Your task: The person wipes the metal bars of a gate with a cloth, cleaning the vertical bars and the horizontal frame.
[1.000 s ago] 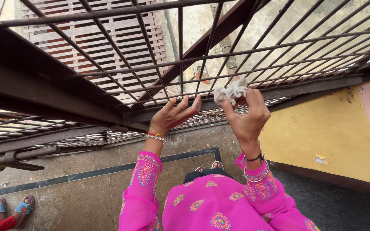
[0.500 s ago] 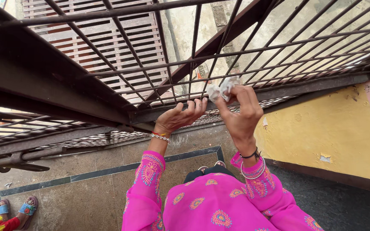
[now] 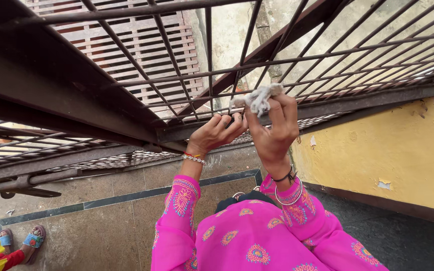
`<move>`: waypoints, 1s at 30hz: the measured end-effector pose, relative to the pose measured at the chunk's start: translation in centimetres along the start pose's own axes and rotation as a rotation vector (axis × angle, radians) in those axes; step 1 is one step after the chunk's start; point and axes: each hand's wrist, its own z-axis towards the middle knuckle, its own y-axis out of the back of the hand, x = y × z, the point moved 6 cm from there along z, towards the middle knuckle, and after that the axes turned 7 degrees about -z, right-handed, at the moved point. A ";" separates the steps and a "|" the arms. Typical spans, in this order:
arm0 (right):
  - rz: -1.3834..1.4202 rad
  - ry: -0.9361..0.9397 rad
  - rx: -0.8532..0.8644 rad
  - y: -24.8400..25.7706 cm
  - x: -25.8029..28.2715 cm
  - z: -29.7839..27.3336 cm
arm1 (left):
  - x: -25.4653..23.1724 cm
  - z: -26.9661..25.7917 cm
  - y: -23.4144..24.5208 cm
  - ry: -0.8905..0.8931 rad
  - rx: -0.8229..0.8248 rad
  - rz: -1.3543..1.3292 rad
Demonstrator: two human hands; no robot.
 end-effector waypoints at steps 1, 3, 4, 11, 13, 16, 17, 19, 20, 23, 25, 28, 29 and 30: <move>-0.014 0.004 0.011 -0.5 -0.1 -0.1 | 0.0 -0.1 0.1 0.005 -0.002 0.031; 0.006 0.001 0.049 -1.7 -0.3 0.5 | 0.3 0.3 -0.1 -0.009 -0.004 -0.002; 0.032 -0.024 0.101 -2.0 -0.4 0.3 | 0.0 0.1 0.0 -0.015 0.003 -0.029; 0.180 -0.124 0.260 0.8 0.3 0.5 | -0.8 -1.3 -1.9 -0.011 0.018 -0.118; 0.169 -0.052 0.180 0.0 1.2 1.3 | -1.0 -1.5 -2.3 -0.029 0.041 -0.084; 0.145 0.007 0.141 -1.7 1.9 1.3 | -0.9 -1.7 -2.3 0.032 -0.007 -0.104; 0.138 0.021 0.139 -2.2 2.0 1.1 | -1.0 -1.8 -2.3 0.043 -0.020 -0.106; 0.103 -0.034 0.242 -3.5 1.5 0.7 | -1.2 -2.0 -2.7 0.069 -0.048 -0.101; 0.085 -0.064 0.299 -3.8 1.3 0.2 | -1.6 -2.3 -3.1 0.049 -0.015 -0.092; 0.170 -0.069 0.293 -2.4 1.4 -0.2 | -1.8 -3.0 -4.7 0.026 0.048 -0.058; 0.224 -0.014 0.203 -1.1 2.4 -0.2 | -2.0 -3.3 -5.1 0.074 0.055 -0.053; 0.198 0.054 0.166 -2.5 3.3 0.0 | -2.7 -3.9 -5.7 0.053 0.077 -0.052; 0.173 0.076 0.165 -3.3 3.5 0.1 | -2.9 -4.0 -5.9 0.046 0.080 -0.028; 0.177 0.070 0.162 -4.0 3.7 -0.1 | -2.8 -4.0 -6.3 0.035 0.078 -0.003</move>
